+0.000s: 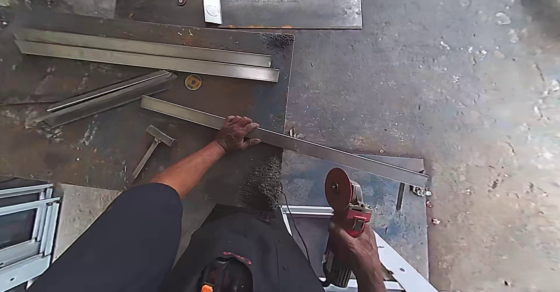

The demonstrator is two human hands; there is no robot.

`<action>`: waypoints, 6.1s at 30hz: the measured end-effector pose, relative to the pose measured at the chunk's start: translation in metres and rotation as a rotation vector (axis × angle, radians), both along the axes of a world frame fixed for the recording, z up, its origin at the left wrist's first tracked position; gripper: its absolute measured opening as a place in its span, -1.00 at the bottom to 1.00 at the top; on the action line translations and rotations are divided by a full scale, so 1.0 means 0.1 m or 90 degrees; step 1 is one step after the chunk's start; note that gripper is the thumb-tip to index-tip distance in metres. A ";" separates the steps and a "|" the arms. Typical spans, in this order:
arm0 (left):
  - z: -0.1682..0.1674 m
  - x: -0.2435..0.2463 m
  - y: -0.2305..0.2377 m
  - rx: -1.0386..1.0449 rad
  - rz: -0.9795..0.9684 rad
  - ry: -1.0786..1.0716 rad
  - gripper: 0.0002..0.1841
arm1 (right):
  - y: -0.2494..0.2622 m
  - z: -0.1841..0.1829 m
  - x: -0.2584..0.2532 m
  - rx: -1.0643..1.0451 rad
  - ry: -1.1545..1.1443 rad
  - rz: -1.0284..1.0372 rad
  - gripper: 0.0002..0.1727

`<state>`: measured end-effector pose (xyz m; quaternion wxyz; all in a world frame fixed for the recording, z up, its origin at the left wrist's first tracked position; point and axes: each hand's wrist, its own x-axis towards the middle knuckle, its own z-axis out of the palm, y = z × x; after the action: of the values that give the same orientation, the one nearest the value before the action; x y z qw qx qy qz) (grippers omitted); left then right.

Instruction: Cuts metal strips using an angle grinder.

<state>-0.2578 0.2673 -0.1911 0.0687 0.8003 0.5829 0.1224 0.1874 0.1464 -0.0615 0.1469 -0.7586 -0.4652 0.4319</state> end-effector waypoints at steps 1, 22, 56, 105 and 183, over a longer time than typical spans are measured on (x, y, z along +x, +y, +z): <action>0.04 -0.02 -0.01 -0.025 -0.014 -0.017 -0.35 | -0.09 0.03 -0.03 -0.001 0.008 -0.015 -0.10; 0.63 -0.14 0.44 -0.387 -0.249 -0.029 -0.55 | -0.38 0.20 -1.27 0.048 0.031 -0.187 -0.23; 0.34 -0.21 0.82 -0.164 -0.190 0.006 -0.72 | 1.17 -0.24 -1.48 -0.039 -0.059 0.008 -0.15; 0.33 -0.22 0.82 -0.184 -0.194 -0.028 -0.77 | 1.30 -0.28 -1.64 -0.011 -0.115 0.017 -0.19; 0.70 0.46 -0.21 -0.345 0.120 -0.123 -0.65 | -0.90 0.12 -0.61 0.045 0.025 -0.166 -0.16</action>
<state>-0.2114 0.2466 -0.1209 0.3229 0.6798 0.6571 0.0435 0.1263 0.0561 -0.0492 0.2378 -0.7984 -0.3747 0.4070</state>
